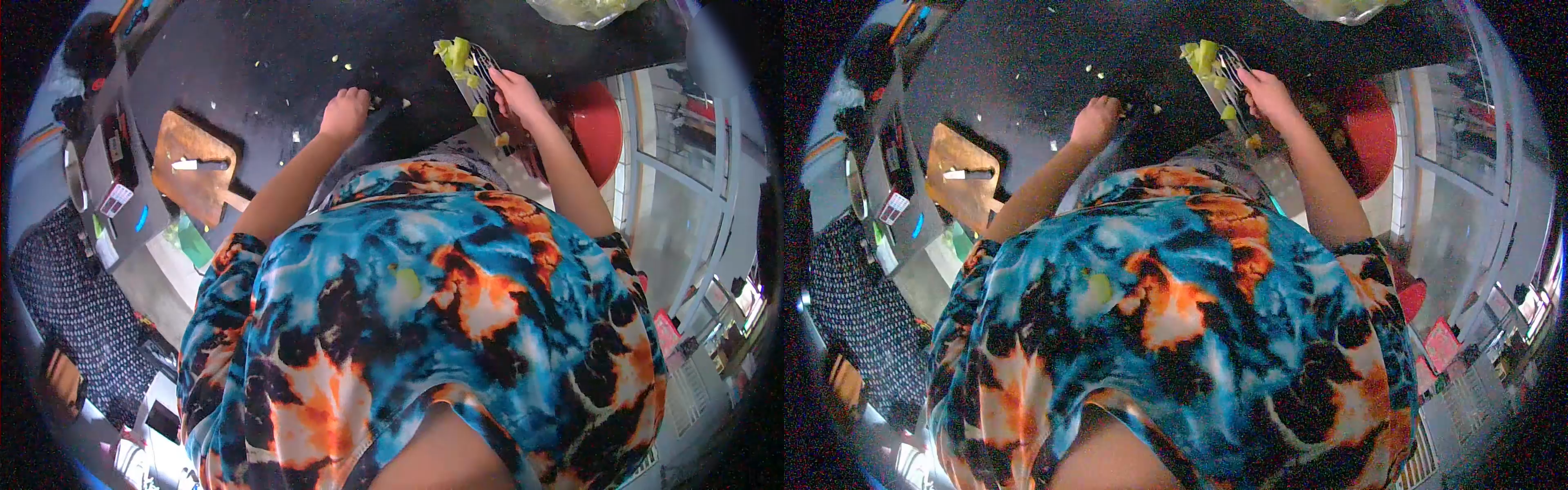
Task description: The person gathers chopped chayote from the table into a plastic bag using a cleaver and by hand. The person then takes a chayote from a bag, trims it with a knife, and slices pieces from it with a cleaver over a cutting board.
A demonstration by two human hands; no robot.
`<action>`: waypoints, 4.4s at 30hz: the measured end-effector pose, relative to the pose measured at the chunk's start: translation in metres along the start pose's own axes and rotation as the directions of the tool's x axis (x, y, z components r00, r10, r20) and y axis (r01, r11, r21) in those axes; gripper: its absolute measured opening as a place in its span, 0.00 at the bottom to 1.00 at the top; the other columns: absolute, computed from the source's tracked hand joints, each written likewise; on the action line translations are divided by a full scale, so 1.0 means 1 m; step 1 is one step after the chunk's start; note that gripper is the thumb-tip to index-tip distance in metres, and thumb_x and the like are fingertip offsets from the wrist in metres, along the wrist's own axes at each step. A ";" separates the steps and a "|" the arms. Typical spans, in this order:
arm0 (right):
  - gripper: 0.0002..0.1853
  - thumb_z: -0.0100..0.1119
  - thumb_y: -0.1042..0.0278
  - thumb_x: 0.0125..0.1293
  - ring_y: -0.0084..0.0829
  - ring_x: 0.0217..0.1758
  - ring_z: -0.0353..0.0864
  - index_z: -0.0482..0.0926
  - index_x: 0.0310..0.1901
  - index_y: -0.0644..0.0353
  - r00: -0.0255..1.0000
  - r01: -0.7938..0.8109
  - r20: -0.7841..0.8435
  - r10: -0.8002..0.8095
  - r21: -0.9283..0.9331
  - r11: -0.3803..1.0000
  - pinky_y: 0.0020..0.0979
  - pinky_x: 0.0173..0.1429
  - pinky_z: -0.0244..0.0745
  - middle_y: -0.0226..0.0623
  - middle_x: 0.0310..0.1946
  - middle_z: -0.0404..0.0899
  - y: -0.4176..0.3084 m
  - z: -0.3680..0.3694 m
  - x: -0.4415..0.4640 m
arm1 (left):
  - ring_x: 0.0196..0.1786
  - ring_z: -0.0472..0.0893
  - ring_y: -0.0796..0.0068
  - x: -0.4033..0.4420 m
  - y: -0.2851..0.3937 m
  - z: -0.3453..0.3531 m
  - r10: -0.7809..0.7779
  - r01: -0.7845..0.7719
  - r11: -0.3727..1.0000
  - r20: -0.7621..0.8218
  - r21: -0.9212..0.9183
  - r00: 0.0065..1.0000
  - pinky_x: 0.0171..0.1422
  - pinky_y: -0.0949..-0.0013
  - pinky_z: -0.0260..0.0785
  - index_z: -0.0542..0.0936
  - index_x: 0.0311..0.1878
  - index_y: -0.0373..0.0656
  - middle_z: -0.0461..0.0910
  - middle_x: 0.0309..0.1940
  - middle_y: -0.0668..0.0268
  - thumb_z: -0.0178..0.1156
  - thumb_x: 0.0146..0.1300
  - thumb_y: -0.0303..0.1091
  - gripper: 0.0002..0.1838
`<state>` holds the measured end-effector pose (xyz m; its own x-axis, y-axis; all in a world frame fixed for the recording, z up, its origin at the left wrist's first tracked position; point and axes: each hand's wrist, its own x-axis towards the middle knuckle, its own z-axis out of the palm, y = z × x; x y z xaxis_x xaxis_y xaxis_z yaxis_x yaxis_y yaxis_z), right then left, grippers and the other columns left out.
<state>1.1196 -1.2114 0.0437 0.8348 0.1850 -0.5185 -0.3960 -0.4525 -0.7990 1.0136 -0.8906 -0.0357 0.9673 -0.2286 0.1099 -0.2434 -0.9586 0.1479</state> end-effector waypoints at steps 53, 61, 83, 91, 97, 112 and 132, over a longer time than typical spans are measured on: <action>0.09 0.49 0.57 0.70 0.25 0.22 0.73 0.70 0.38 0.52 0.823 -0.240 0.499 0.271 -0.126 0.962 0.32 0.28 0.73 0.27 0.21 0.73 -0.137 0.329 -0.052 | 0.56 0.68 0.53 -0.202 -0.099 -0.145 -0.537 0.280 0.724 -0.262 -0.630 0.802 0.61 0.58 0.63 0.78 0.53 0.47 0.73 0.51 0.56 0.57 0.56 0.28 0.19; 0.12 0.46 0.56 0.71 0.31 0.25 0.75 0.69 0.40 0.57 0.811 -0.382 0.356 0.464 -0.279 0.881 0.39 0.30 0.74 0.34 0.24 0.73 -0.127 0.328 -0.011 | 0.65 0.59 0.47 -0.208 -0.058 -0.105 -0.328 0.148 0.778 -0.193 -0.611 0.925 0.70 0.47 0.48 0.73 0.62 0.61 0.60 0.64 0.53 0.40 0.66 0.61 0.27; 0.14 0.49 0.61 0.70 0.31 0.21 0.75 0.72 0.34 0.65 0.582 -0.334 0.615 0.532 -0.416 0.846 0.35 0.25 0.77 0.38 0.22 0.74 -0.132 0.317 -0.057 | 0.65 0.60 0.52 -0.237 -0.090 -0.019 -0.699 0.582 0.580 0.018 -0.570 0.715 0.69 0.51 0.51 0.77 0.59 0.63 0.62 0.65 0.56 0.45 0.69 0.51 0.20; 0.09 0.54 0.60 0.68 0.26 0.22 0.75 0.72 0.35 0.56 0.606 -0.278 0.766 0.215 -0.050 0.959 0.32 0.25 0.72 0.32 0.23 0.74 -0.105 0.163 -0.025 | 0.40 0.81 0.59 -0.240 -0.076 0.029 -0.896 0.717 0.314 0.056 -0.622 0.441 0.50 0.61 0.70 0.83 0.40 0.37 0.83 0.37 0.53 0.59 0.61 0.39 0.14; 0.07 0.54 0.63 0.67 0.24 0.23 0.74 0.71 0.41 0.55 0.851 -0.289 0.524 0.012 0.451 0.844 0.28 0.25 0.70 0.29 0.25 0.74 -0.055 -0.002 0.000 | 0.36 0.82 0.67 -0.284 -0.063 -0.001 -0.875 0.824 0.400 0.100 -0.402 0.474 0.44 0.66 0.72 0.82 0.38 0.33 0.84 0.34 0.54 0.60 0.61 0.34 0.12; 0.23 0.53 0.70 0.60 0.48 0.47 0.77 0.72 0.59 0.49 0.905 0.207 -0.133 -0.405 -0.693 0.690 0.42 0.50 0.73 0.45 0.45 0.74 0.033 -0.142 -0.035 | 0.34 0.77 0.66 -0.151 -0.076 -0.153 -0.832 0.719 0.555 -0.274 -0.419 0.482 0.44 0.65 0.70 0.81 0.41 0.37 0.76 0.34 0.58 0.58 0.63 0.32 0.09; 0.19 0.60 0.70 0.54 0.47 0.51 0.75 0.78 0.50 0.55 0.738 0.298 -0.276 -0.615 -0.685 0.665 0.42 0.55 0.72 0.44 0.45 0.77 0.013 -0.249 -0.044 | 0.33 0.73 0.69 0.023 0.043 -0.187 -0.411 0.340 0.837 -0.082 -0.429 0.908 0.33 0.71 0.68 0.78 0.37 0.37 0.72 0.38 0.61 0.57 0.60 0.24 0.03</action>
<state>1.1726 -1.4429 0.1318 0.9656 0.1743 0.1928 0.2475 -0.8430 -0.4776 1.0121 -0.9053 0.1567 0.9723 0.2007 0.1196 0.0949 -0.8072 0.5826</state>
